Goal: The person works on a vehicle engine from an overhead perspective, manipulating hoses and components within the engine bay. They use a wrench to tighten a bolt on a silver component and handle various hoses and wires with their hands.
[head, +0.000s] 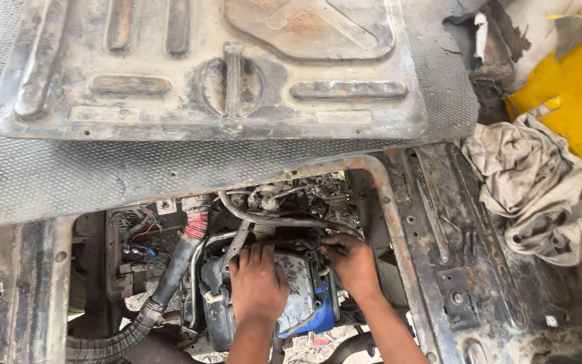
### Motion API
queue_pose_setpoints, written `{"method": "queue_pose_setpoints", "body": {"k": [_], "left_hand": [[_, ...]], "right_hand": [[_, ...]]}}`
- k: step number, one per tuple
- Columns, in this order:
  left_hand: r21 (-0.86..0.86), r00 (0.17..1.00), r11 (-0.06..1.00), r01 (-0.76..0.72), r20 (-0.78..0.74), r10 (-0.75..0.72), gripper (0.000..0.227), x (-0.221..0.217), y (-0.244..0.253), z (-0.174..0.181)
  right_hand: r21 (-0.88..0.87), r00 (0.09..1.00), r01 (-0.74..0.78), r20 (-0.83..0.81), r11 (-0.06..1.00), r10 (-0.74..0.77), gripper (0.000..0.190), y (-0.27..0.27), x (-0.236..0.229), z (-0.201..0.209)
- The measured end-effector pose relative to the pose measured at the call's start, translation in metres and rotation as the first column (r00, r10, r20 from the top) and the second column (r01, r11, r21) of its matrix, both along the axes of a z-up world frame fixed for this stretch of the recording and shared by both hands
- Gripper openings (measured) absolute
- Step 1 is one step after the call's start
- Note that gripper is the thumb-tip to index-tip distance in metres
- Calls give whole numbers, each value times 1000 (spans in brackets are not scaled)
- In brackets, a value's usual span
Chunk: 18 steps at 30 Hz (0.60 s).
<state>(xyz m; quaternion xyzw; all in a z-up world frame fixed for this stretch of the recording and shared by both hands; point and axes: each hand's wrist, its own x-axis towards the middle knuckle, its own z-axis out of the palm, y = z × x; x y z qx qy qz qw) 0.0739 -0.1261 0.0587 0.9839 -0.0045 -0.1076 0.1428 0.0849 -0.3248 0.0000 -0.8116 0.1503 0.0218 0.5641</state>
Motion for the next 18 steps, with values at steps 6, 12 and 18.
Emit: {"method": "queue_pose_setpoints", "body": {"k": [6, 12, 18], "left_hand": [[3, 999, 1000, -5, -36, 6, 47, 2, 0, 1], [48, 998, 999, 11, -67, -8, 51, 4, -1, 3], [23, 996, 1000, -13, -84, 15, 47, 3, -2, 5]], "right_hand": [[-119, 992, -129, 0, 984, 130, 16, 5, 2, -3], [-280, 975, -221, -38, 934, 219, 18, 1, 2, 14], [-387, 934, -316, 34, 866, 356, 13, 11, 4, 5]]}}
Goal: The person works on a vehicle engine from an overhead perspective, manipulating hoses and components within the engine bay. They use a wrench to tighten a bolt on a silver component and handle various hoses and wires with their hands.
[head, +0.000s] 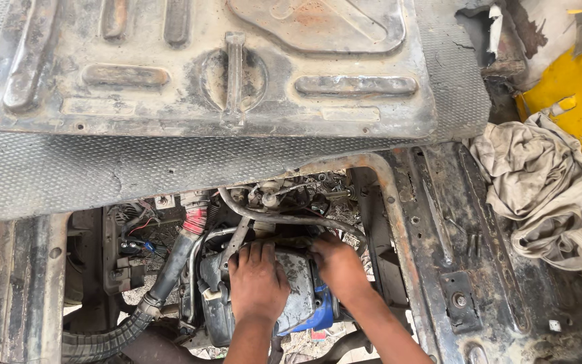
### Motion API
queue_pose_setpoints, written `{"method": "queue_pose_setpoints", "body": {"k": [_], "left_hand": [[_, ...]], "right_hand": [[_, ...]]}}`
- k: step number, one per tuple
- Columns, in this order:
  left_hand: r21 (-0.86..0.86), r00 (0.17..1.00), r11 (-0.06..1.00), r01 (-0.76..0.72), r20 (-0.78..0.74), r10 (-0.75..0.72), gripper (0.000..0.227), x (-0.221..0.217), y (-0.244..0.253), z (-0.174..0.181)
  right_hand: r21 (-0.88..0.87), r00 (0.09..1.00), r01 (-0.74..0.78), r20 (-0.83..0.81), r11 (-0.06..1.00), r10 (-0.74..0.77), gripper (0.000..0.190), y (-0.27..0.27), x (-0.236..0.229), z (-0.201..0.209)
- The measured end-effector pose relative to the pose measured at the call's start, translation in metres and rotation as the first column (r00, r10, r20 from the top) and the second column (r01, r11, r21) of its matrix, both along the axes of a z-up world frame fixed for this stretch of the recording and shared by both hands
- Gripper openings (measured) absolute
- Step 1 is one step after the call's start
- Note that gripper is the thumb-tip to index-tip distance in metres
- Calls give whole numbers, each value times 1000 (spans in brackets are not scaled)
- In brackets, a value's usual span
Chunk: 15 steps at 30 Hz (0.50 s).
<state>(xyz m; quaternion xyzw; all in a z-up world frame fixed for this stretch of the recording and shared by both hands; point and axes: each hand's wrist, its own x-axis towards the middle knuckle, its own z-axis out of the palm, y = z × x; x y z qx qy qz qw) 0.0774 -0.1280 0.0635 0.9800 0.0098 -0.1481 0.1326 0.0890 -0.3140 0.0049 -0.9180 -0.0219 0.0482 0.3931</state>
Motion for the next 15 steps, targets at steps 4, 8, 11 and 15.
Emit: {"method": "queue_pose_setpoints", "body": {"k": [4, 8, 11, 15], "left_hand": [[12, 999, 1000, 7, 52, -8, 45, -1, 0, -3], [-11, 997, 1000, 5, 71, -4, 45, 1, 0, -2], [1, 997, 1000, 7, 75, -7, 43, -1, 2, -1], [-21, 994, 1000, 4, 106, -2, 45, -1, 1, -1]], "right_hand": [[75, 992, -124, -1, 989, 125, 12, -10, 1, -6], [74, 968, -231, 114, 970, 222, 17, -17, -5, -15], [-60, 941, -207, 261, 977, 215, 24, -15, -7, -26], [-170, 968, -207, 107, 964, 226, 32, -11, -3, -10]]}}
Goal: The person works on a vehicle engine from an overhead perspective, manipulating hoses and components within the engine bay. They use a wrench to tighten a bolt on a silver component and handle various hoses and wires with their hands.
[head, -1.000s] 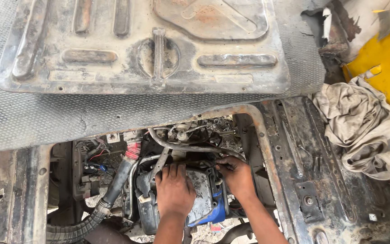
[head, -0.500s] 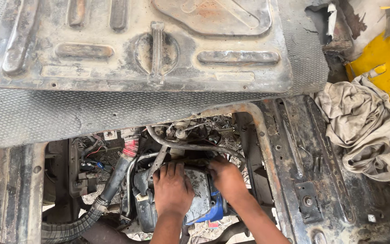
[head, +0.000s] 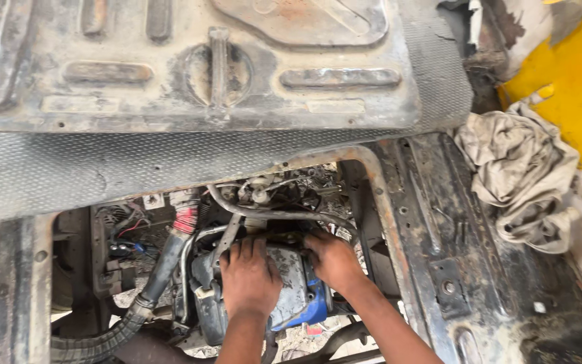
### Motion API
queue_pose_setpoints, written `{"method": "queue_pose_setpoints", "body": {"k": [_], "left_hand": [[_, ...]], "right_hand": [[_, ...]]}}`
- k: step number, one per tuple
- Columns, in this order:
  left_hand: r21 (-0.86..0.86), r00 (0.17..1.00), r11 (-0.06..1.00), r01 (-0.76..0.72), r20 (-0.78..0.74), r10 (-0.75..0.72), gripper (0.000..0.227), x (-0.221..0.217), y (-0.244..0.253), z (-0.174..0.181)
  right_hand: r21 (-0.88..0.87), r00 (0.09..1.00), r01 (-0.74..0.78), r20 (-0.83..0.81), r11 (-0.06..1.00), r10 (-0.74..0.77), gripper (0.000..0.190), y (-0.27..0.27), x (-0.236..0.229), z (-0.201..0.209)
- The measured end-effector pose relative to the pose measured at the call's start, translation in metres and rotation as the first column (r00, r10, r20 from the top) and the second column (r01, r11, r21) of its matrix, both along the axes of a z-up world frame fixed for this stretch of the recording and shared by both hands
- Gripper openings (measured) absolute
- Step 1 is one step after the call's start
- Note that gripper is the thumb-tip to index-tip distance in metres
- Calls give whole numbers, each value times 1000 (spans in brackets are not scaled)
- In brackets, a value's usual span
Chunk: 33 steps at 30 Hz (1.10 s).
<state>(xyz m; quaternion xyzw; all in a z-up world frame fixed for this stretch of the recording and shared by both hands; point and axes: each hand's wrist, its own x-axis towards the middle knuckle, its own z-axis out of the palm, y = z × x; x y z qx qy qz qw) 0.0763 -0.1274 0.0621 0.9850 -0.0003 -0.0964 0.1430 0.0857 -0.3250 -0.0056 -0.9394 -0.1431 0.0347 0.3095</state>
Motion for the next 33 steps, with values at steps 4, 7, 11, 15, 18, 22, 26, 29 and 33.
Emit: {"method": "queue_pose_setpoints", "body": {"k": [4, 7, 11, 15, 18, 22, 26, 29, 33], "left_hand": [[35, 1000, 999, 19, 22, -19, 45, 0, 1, -2], [41, 1000, 999, 27, -2, -27, 48, 0, 1, -1], [91, 998, 995, 37, -45, -33, 45, 2, 1, -2], [93, 1000, 995, 23, -20, -21, 46, -1, 0, -2], [54, 999, 998, 20, 41, -22, 46, -1, 0, -2], [51, 1000, 999, 15, 27, -17, 45, -2, 0, -3], [62, 999, 998, 25, 46, -28, 42, -4, 0, -3], [59, 998, 998, 23, 54, -26, 42, 0, 0, -3], [33, 998, 999, 28, 57, -30, 42, -3, 1, -4]], "right_hand": [[-94, 992, 49, -115, 994, -60, 24, 2, -20, 47], [-19, 960, 259, 110, 966, -256, 26, -20, -40, 81], [4, 701, 660, 357, 752, -617, 16, -97, -59, 119], [-157, 694, 690, 420, 706, -584, 27, -149, -45, 132], [-284, 807, 562, 394, 777, -440, 33, -158, -26, 134], [-472, 871, 476, 367, 742, -326, 26, -154, -7, 138], [-276, 818, 529, 417, 802, -396, 17, -142, -15, 150], [175, 730, 560, 358, 810, -582, 19, -106, -54, 148], [289, 797, 593, -82, 751, -598, 25, -17, -97, 96]]}}
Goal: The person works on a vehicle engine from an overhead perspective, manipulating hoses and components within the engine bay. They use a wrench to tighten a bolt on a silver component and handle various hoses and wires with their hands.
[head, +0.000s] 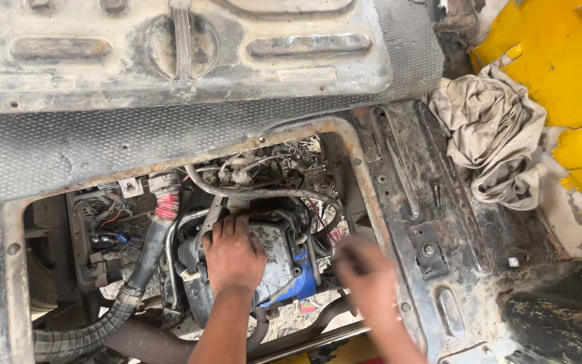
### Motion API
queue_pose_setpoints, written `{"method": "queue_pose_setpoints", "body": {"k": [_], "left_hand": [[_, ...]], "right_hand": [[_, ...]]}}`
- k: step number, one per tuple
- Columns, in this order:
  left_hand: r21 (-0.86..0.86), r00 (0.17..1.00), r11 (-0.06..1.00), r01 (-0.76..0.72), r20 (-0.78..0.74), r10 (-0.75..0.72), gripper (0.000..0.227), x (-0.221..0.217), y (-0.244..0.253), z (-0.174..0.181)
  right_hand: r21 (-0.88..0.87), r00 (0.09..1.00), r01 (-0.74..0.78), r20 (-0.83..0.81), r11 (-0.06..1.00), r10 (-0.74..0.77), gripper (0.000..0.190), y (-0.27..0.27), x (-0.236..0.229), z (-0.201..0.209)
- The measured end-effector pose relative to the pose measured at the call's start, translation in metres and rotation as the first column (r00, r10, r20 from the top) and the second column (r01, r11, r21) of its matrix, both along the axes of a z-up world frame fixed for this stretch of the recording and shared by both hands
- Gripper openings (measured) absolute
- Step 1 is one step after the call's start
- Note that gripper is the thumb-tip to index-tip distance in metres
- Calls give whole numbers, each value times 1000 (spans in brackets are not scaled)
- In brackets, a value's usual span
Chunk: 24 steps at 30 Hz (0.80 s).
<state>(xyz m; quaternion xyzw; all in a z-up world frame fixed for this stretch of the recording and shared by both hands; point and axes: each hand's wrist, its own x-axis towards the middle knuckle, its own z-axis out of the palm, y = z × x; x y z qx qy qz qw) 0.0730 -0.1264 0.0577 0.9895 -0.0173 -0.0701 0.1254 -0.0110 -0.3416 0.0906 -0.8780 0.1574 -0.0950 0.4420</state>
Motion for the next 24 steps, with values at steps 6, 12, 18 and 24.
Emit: {"method": "queue_pose_setpoints", "body": {"k": [6, 12, 18, 24], "left_hand": [[39, 1000, 999, 1, -7, 0, 44, 3, -1, 2], [-25, 999, 1000, -3, 39, 4, 44, 2, -1, 2], [-47, 999, 999, -11, 38, 12, 44, 1, 0, -3], [-25, 999, 1000, -1, 48, 3, 49, 1, 0, -4]], "right_hand": [[275, 946, -4, -312, 961, 93, 24, 44, 2, -76], [64, 978, -195, -63, 979, 199, 24, 39, -5, -78], [35, 985, -166, -46, 986, 167, 18, 44, -4, -66], [-206, 921, -385, -155, 900, 358, 21, 46, -11, -66]]}}
